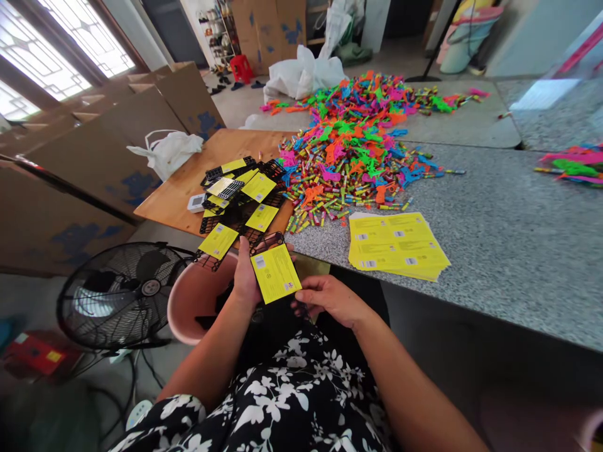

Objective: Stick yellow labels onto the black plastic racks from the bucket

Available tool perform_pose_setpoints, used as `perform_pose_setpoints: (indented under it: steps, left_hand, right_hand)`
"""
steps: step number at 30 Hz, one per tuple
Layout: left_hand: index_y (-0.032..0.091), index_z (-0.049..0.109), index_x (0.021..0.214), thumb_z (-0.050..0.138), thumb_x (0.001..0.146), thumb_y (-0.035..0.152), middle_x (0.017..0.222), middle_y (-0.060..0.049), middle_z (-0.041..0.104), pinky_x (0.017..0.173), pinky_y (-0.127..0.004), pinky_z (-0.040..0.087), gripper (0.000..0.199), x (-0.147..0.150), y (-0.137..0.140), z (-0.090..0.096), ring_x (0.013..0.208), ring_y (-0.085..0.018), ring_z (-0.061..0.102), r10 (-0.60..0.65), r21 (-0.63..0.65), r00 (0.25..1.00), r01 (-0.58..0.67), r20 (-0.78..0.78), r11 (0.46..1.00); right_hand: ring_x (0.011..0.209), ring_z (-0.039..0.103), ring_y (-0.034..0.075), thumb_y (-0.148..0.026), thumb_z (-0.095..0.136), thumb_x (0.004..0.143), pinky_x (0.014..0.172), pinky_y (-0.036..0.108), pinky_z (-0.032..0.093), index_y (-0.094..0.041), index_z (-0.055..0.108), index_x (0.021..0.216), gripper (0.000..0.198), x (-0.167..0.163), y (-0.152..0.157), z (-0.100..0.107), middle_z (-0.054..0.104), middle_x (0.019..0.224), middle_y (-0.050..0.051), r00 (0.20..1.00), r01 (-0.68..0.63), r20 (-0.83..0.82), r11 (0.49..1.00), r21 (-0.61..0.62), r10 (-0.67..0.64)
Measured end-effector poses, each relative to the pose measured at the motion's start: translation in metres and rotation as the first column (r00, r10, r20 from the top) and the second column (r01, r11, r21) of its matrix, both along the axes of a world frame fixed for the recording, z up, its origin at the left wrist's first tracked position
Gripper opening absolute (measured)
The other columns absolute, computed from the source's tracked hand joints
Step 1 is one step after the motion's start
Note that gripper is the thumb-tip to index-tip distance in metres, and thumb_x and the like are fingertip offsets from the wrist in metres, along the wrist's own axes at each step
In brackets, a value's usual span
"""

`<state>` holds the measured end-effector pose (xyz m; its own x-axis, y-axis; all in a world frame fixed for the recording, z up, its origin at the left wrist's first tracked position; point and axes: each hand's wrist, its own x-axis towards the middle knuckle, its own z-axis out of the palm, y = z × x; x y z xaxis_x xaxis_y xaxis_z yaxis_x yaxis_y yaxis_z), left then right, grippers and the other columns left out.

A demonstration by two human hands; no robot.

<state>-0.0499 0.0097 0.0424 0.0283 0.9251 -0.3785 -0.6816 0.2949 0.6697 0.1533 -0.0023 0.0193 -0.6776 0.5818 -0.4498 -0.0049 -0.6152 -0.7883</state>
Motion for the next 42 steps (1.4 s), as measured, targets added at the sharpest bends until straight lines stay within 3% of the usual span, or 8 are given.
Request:
perform_pose_setpoints:
  steps: [8,11,14,17,21,28,34,42]
  left_hand:
    - [0.011,0.075,0.097,0.089,0.068,0.054,0.083,-0.011,0.078,0.064,-0.030,0.057,0.054,-0.011,-0.016,-0.024,0.069,-0.023,0.073,-0.175,0.046,0.880,0.217,-0.442,0.975]
    - [0.011,0.070,0.083,0.087,0.071,0.051,0.065,-0.005,0.071,0.041,-0.021,0.042,0.045,-0.032,-0.005,-0.017,0.046,-0.014,0.060,-0.115,0.005,0.818,0.142,-0.564,0.990]
    - [0.015,0.067,0.095,0.085,0.074,0.050,0.078,-0.003,0.074,0.043,-0.018,0.045,0.044,-0.059,0.030,0.007,0.053,-0.012,0.063,0.218,0.149,0.842,-0.165,-0.493,0.975]
    - [0.015,0.065,0.110,0.073,0.085,0.056,0.091,-0.008,0.076,0.054,-0.022,0.054,0.049,-0.085,0.066,0.032,0.062,-0.013,0.068,0.217,0.145,0.868,-0.169,-0.446,0.975]
    - [0.012,0.066,0.109,0.070,0.086,0.050,0.093,-0.012,0.076,0.051,-0.021,0.049,0.045,-0.101,0.073,0.040,0.060,-0.014,0.066,0.042,0.006,0.658,-0.057,-0.752,0.998]
    - [0.013,0.050,0.145,0.071,0.083,0.057,0.155,-0.026,0.045,0.121,-0.055,0.031,0.079,-0.131,-0.002,-0.016,0.149,-0.040,0.036,0.146,0.222,-0.456,-0.118,-0.878,0.968]
    - [0.015,0.035,0.157,0.060,0.092,0.044,0.163,-0.023,0.034,0.119,-0.050,0.035,0.075,-0.165,-0.022,-0.029,0.149,-0.037,0.038,-0.030,-0.116,-0.565,0.117,-0.825,0.986]
    - [0.023,0.056,0.146,0.060,0.085,0.038,0.153,-0.014,0.051,0.104,-0.046,0.048,0.062,-0.184,0.006,0.057,0.128,-0.037,0.057,-0.102,-0.326,-0.743,0.163,-0.662,0.931]
  right_hand:
    - [0.063,0.069,0.014,-0.053,0.088,0.072,0.055,0.023,0.052,-0.016,0.071,0.098,0.049,0.012,0.002,-0.012,0.076,0.087,0.005,0.987,0.122,-0.102,0.991,-0.050,-0.127]
    - [0.074,0.071,0.018,-0.062,0.075,0.082,0.066,0.031,0.057,-0.018,0.071,0.107,0.051,0.019,0.009,-0.013,0.076,0.094,0.008,0.965,0.254,0.023,0.951,0.178,-0.262]
    - [0.104,0.068,0.026,-0.059,0.063,0.092,0.095,0.045,0.055,-0.018,0.071,0.110,0.046,0.034,0.024,-0.019,0.073,0.110,0.012,0.715,0.312,0.222,0.587,0.747,-0.663]
    - [0.127,0.054,0.034,-0.051,0.066,0.091,0.110,0.054,0.042,-0.012,0.062,0.127,0.053,0.052,0.040,-0.031,0.062,0.131,0.021,0.369,-0.061,0.285,0.283,0.957,-0.885]
    - [0.128,0.052,0.038,-0.043,0.069,0.091,0.104,0.055,0.043,-0.007,0.049,0.138,0.063,0.069,0.049,-0.049,0.057,0.135,0.026,0.151,-0.396,0.443,0.357,0.846,-0.884]
    - [0.115,0.058,0.036,-0.039,0.056,0.097,0.091,0.046,0.045,-0.011,0.057,0.121,0.037,0.083,0.052,-0.074,0.063,0.123,0.021,0.135,-0.531,0.411,0.284,0.798,-0.902]
    - [0.112,0.059,0.037,-0.047,0.057,0.095,0.087,0.044,0.045,-0.013,0.056,0.122,0.043,0.086,0.056,-0.073,0.064,0.120,0.021,0.136,-0.562,0.410,0.271,0.781,-0.902]
    - [0.103,0.062,0.034,-0.036,0.053,0.094,0.081,0.041,0.045,-0.011,0.059,0.114,0.033,0.079,0.055,-0.064,0.065,0.109,0.020,0.098,-0.578,0.404,0.279,0.767,-0.909]
